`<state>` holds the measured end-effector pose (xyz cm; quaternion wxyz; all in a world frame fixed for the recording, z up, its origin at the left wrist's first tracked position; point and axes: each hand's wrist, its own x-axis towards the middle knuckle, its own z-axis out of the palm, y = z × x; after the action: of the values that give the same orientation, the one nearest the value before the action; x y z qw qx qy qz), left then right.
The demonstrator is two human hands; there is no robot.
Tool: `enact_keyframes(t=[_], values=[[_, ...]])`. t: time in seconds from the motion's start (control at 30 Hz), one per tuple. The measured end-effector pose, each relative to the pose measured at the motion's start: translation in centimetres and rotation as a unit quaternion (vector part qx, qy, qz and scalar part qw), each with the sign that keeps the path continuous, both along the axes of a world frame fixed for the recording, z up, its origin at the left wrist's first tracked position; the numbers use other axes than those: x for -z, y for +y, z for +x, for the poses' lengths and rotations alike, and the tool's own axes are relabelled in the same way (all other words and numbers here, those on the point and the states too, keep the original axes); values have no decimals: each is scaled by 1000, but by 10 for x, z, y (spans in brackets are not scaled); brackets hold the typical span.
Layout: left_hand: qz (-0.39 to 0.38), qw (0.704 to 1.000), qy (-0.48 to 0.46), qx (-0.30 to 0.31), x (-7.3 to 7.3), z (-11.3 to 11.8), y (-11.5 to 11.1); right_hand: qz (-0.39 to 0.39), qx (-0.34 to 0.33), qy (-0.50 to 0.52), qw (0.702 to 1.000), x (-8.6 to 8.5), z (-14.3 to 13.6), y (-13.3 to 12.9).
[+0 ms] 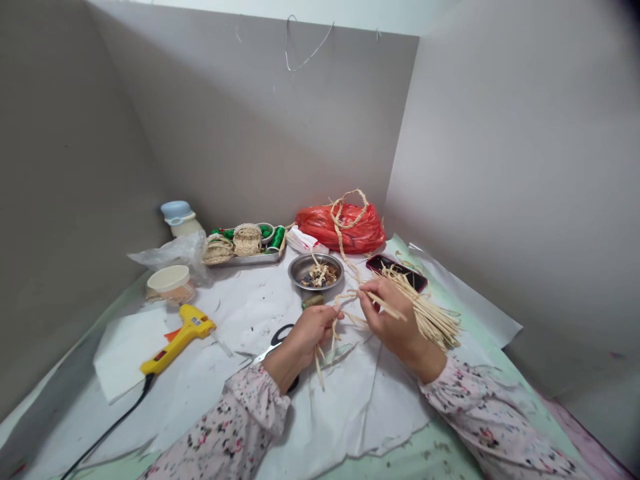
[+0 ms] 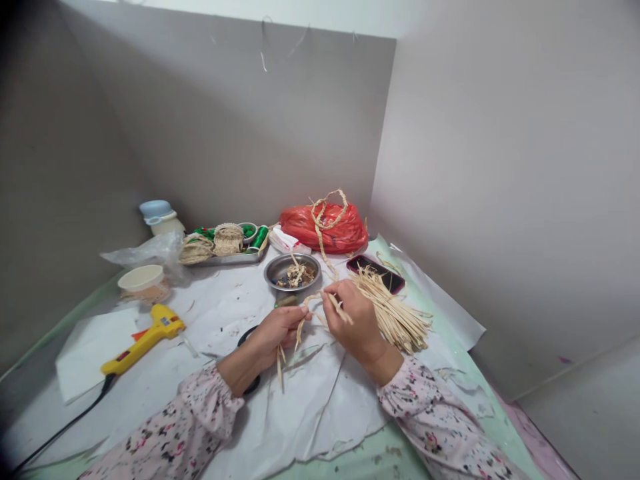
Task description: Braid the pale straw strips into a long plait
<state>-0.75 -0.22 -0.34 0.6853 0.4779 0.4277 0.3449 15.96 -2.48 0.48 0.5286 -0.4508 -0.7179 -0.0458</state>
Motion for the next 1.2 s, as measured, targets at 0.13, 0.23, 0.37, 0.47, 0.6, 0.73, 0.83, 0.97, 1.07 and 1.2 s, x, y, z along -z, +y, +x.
enact_keyframes(t=[0.13, 0.23, 0.37, 0.47, 0.6, 0.73, 0.83, 0.97, 1.07, 1.2], values=[[-5, 1000, -30, -5, 2, -1, 2, 19, -38, -111, 993, 13, -5, -5], [0, 999, -53, -2, 4, -1, 3, -20, -64, -138, 988, 18, -9, -10], [-17, 997, -73, 10, 3, -2, 3, -37, -95, -139, 985, 19, -12, -13], [-32, 996, -87, 1, 0, -2, 2, -24, -104, -141, 984, 18, -13, -13], [-32, 995, -93, -14, 0, -2, 2, -21, -102, -156, 982, 19, -13, -12], [-38, 994, -97, -12, 1, -2, 3, -16, -104, -171, 980, 24, -13, -11], [-51, 993, -103, -3, 0, -3, 3, -21, -109, -173, 979, 28, -12, -11], [-52, 993, -106, -3, -1, -3, 3, -23, -124, -163, 979, 27, -12, -11], [-52, 993, -109, 1, 1, -3, 3, -24, -127, -164, 978, 27, -12, -12], [-45, 994, -102, -1, 4, -3, 5, -39, -127, -168, 977, 28, -12, -11]])
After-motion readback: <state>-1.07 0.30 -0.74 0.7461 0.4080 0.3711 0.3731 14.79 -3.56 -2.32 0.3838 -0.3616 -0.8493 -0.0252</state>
